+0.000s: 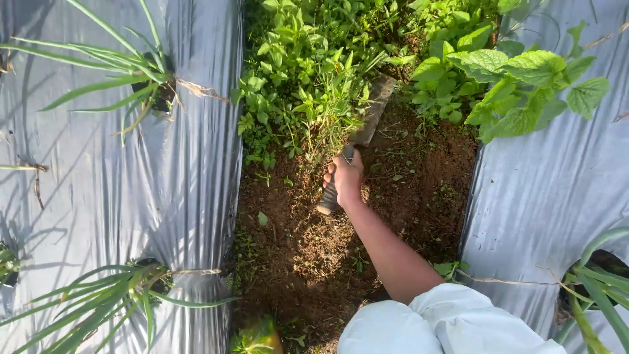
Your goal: The person uses a hand hoe to loosen soil and remove weeds from a narrow row between plastic mulch beds. They pull the uprooted weeds by hand and discard them, repeating the process along the row.
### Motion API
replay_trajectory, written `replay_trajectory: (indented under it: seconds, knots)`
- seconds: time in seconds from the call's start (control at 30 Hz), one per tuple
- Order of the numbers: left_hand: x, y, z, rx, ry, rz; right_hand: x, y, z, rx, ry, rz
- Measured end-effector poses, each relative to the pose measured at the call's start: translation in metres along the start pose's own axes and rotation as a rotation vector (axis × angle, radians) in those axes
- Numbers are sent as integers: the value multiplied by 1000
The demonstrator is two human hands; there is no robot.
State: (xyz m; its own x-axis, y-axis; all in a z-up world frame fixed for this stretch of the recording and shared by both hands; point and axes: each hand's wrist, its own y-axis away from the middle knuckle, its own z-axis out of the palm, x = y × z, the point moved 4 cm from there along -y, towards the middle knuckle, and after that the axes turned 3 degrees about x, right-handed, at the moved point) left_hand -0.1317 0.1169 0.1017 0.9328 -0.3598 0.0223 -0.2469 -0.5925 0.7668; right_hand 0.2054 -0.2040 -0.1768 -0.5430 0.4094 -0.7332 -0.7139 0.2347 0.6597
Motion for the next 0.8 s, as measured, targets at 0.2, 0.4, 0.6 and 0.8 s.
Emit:
replay_trajectory:
  seconds: [0.2, 0.4, 0.6, 0.8]
  knots:
    - [91, -11, 2, -52, 96, 48, -16, 12, 8, -43, -131, 281]
    - [306, 5, 20, -332, -195, 639, -19, -24, -27, -74, 127, 177]
    - [432, -58, 28, -90, -851, 938, -56, -12, -58, -235, 610, 76]
    - [503, -144, 19, 126, -613, 915, -91, -51, -100, -166, 939, 94]
